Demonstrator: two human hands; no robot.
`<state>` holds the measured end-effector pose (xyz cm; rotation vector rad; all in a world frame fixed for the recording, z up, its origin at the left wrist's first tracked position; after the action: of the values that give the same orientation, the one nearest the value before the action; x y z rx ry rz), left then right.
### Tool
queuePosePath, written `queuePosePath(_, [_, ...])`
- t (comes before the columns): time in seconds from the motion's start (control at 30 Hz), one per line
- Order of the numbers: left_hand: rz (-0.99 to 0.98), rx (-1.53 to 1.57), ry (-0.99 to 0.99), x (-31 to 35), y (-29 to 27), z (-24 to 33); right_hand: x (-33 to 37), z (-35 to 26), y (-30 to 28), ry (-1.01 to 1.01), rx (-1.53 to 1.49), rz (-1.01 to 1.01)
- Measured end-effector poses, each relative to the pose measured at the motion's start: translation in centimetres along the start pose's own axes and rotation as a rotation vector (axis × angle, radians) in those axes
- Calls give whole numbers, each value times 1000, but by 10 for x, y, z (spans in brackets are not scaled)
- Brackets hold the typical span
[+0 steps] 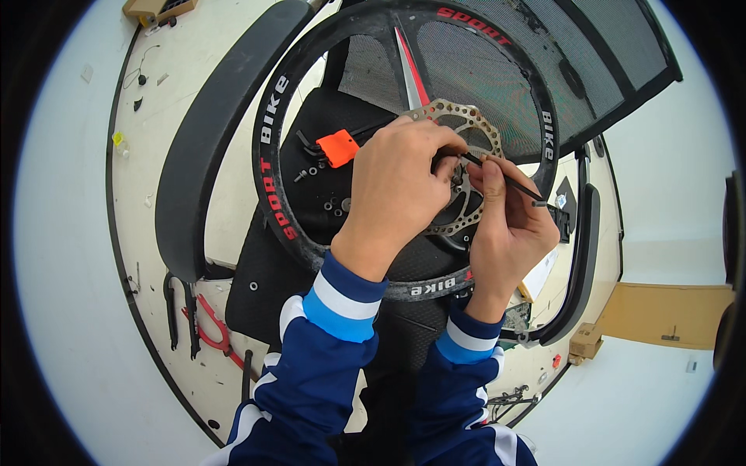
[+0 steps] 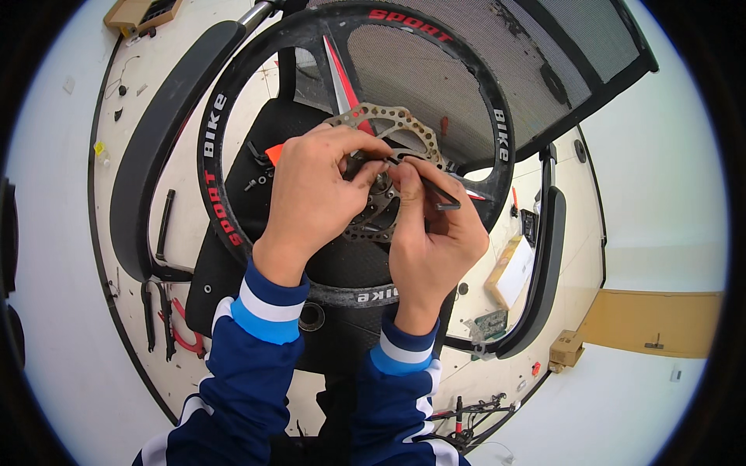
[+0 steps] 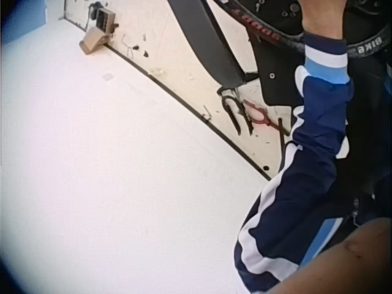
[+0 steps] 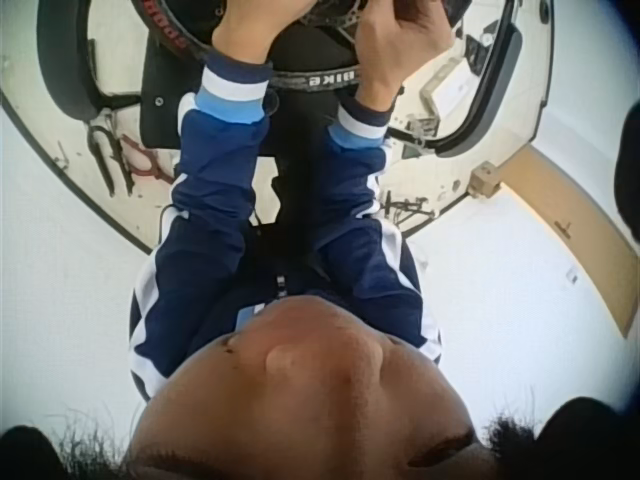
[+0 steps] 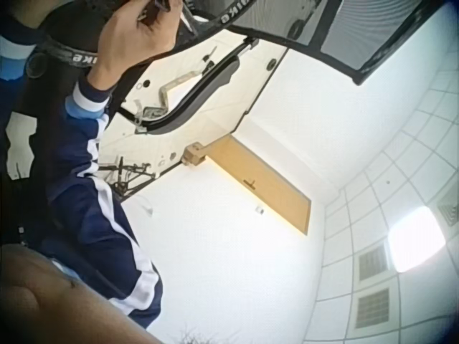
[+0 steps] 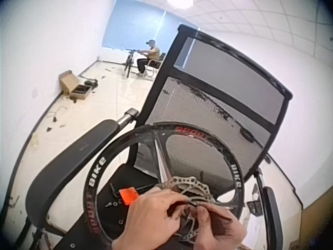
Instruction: The person assembles a bicycle disc brake rotor onto a wheel hub. They place washers and a retaining clip into the hub, then use an Allen key to tighten the retaining bolt, securing the rotor in place.
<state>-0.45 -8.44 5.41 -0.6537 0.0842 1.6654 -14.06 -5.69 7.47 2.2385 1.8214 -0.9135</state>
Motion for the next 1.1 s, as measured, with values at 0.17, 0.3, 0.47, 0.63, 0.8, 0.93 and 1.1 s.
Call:
queuePosePath(0.17, [7,-4,4,0,2,-1,0,-1,0,-6,9,-14])
queuePosePath(0.3, [42,-35,42,1,2,-3,0,-2,1,14,-20,-21])
queuePosePath(0.47, [24,-19,-35,1,4,2,1,2,-5,41,-66,-22])
queuePosePath(0.63, [31,35,-130,2,5,2,1,1,-5,49,-67,-32])
queuePosePath(0.8, [53,-10,-126,2,7,2,1,3,-5,41,-76,-30])
queuePosePath(0.93, [91,-34,-91,4,9,3,-1,1,-3,5,15,-13])
queuePosePath(1.1, [50,-80,-85,3,10,6,-2,-4,-2,-75,212,42])
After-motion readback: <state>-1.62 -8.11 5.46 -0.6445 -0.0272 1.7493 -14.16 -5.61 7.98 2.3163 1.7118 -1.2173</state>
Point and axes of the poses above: each hand's wrist, its own x-axis away from the middle knuckle, its own y-axis out of the palm, z = x × y, the point moved 4 cm from there along -x, towards the middle knuckle, and after that the axes turned 6 degrees about -z, right-handed, at the moved point
